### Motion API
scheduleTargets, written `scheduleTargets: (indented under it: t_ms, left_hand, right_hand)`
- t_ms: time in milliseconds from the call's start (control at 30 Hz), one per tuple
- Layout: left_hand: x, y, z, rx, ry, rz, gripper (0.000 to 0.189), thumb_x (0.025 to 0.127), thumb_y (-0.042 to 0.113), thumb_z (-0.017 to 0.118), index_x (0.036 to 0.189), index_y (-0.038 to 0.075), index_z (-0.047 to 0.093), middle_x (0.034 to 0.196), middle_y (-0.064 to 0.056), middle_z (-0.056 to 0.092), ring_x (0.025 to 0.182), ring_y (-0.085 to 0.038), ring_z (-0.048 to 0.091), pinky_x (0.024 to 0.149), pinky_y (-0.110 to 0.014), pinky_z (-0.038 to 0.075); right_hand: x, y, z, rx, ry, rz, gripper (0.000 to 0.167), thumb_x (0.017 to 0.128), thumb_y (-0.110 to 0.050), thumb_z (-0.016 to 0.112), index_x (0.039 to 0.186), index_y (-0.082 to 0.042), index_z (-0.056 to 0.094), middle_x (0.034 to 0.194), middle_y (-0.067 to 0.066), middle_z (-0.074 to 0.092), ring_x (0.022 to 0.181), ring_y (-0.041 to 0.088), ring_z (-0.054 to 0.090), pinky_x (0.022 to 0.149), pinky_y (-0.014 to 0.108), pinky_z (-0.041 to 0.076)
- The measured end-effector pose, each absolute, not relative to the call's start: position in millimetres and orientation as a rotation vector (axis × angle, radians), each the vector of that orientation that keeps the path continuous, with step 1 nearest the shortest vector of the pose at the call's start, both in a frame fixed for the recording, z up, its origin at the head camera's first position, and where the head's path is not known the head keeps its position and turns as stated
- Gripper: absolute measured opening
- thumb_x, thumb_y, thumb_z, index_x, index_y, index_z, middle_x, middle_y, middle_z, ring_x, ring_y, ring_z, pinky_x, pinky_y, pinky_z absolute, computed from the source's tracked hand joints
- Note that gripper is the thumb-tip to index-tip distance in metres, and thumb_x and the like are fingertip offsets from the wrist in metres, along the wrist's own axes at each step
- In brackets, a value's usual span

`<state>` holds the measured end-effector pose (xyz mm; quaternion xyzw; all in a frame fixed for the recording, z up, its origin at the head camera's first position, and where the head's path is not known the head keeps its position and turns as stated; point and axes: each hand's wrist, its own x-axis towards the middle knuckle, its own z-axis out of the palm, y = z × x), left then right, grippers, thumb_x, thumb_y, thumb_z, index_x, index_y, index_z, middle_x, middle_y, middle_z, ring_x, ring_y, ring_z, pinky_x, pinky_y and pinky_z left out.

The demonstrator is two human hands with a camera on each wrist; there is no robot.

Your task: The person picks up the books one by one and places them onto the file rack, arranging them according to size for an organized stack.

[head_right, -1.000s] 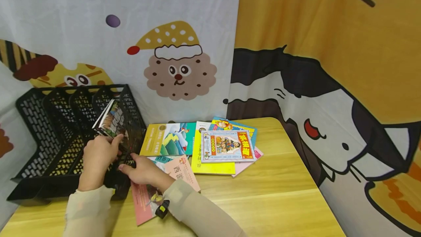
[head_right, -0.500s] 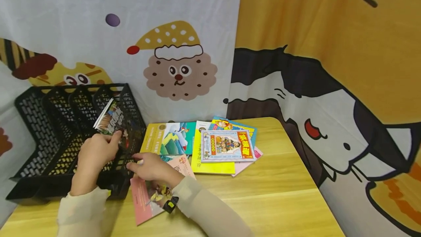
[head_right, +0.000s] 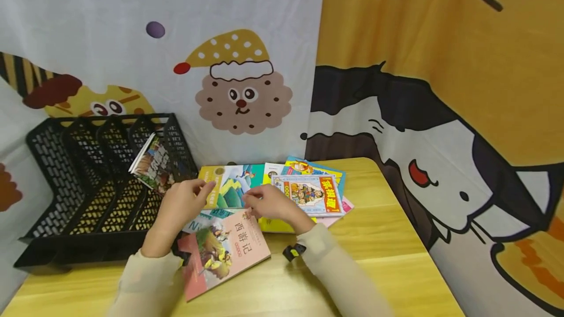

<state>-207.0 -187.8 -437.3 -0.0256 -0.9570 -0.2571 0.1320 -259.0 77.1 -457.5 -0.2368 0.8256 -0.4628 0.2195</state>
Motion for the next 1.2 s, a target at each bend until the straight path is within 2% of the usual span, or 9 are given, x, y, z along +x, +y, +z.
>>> scheduleTargets:
  t_ms: [167, 333, 500, 667, 733, 833, 1000, 1100, 1200]
  left_hand:
    - [-212, -153, -448, -0.169, -2.821, -0.771, 0.033, 0.113, 0.041, 0.065, 0.102, 0.014, 0.081, 0.057, 0.001, 0.053, 0.049, -0.017, 0.047, 0.049, -0.033, 0.036]
    - [-217, -116, -450, -0.214, -2.846, -0.885, 0.032, 0.114, 0.041, 0.063, 0.109, 0.016, 0.082, 0.062, 0.003, 0.06, 0.05, -0.016, 0.047, 0.052, -0.032, 0.037]
    - [-220, -82, -452, -0.249, -2.878, -1.092, 0.039, 0.114, 0.045, 0.06, 0.126, 0.014, 0.08, 0.09, -0.003, 0.076, 0.053, -0.018, 0.052, 0.055, -0.034, 0.044]
    - [-225, -59, -465, -0.214, -2.952, -1.162, 0.051, 0.114, 0.047, 0.059, 0.142, 0.006, 0.072, 0.122, -0.011, 0.079, 0.091, -0.023, 0.071, 0.082, -0.044, 0.059]
    - [-227, -53, -471, -0.166, -2.98, -1.168, 0.056, 0.114, 0.047, 0.06, 0.146, 0.002, 0.068, 0.131, -0.015, 0.077, 0.11, -0.029, 0.073, 0.096, -0.05, 0.06]
    - [-229, -48, -480, -0.116, -3.005, -1.176, 0.058, 0.114, 0.043, 0.06, 0.15, -0.002, 0.065, 0.138, -0.02, 0.073, 0.125, -0.037, 0.07, 0.107, -0.055, 0.058]
    - [-231, -46, -487, -0.166, -3.015, -1.14, 0.056, 0.114, 0.041, 0.06, 0.147, -0.004, 0.067, 0.146, -0.027, 0.066, 0.138, -0.044, 0.064, 0.116, -0.057, 0.053]
    - [-231, -42, -490, -0.229, -3.031, -1.087, 0.051, 0.115, 0.041, 0.058, 0.132, -0.004, 0.074, 0.133, -0.026, 0.068, 0.122, -0.039, 0.066, 0.104, -0.052, 0.055]
    - [-230, -38, -492, -0.249, -3.035, -1.076, 0.044, 0.115, 0.04, 0.056, 0.11, 0.001, 0.076, 0.116, -0.021, 0.066, 0.104, -0.032, 0.059, 0.089, -0.046, 0.048]
  right_hand:
    - [-279, 139, -458, -0.472, 2.425, -1.255, 0.047, 0.116, -0.04, 0.056, 0.143, -0.005, 0.072, 0.119, 0.013, 0.081, 0.093, 0.025, 0.078, 0.081, 0.037, 0.064]
    - [-301, 204, -455, -0.298, 2.52, -1.186, 0.05, 0.117, -0.044, 0.053, 0.141, -0.003, 0.07, 0.115, 0.016, 0.079, 0.091, 0.028, 0.074, 0.08, 0.037, 0.061]
    - [-315, 256, -451, -0.118, 2.658, -1.041, 0.055, 0.117, -0.046, 0.05, 0.126, 0.003, 0.071, 0.107, 0.02, 0.074, 0.092, 0.031, 0.071, 0.083, 0.04, 0.058]
    - [-319, 276, -454, -0.032, 2.653, -0.947, 0.055, 0.115, -0.045, 0.056, 0.129, 0.006, 0.069, 0.104, 0.018, 0.072, 0.09, 0.03, 0.071, 0.084, 0.042, 0.063]
    - [-319, 278, -457, -0.009, 2.657, -0.887, 0.055, 0.115, -0.045, 0.058, 0.128, 0.007, 0.07, 0.093, 0.014, 0.07, 0.083, 0.028, 0.069, 0.077, 0.038, 0.06]
    - [-319, 279, -461, 0.025, 2.661, -0.81, 0.053, 0.113, -0.046, 0.06, 0.122, 0.005, 0.071, 0.077, 0.007, 0.062, 0.072, 0.024, 0.065, 0.069, 0.033, 0.052]
    - [-320, 279, -465, 0.046, 2.68, -0.746, 0.052, 0.113, -0.047, 0.059, 0.107, 0.002, 0.074, 0.063, 0.001, 0.054, 0.061, 0.021, 0.059, 0.062, 0.03, 0.046]
    - [-320, 279, -465, 0.052, 2.672, -0.712, 0.051, 0.112, -0.047, 0.06, 0.097, 0.0, 0.074, 0.061, 0.001, 0.053, 0.057, 0.019, 0.057, 0.059, 0.029, 0.047]
    - [-322, 276, -464, 0.042, 2.665, -0.676, 0.05, 0.111, -0.048, 0.061, 0.093, -0.002, 0.073, 0.065, 0.003, 0.056, 0.057, 0.018, 0.058, 0.057, 0.028, 0.05]
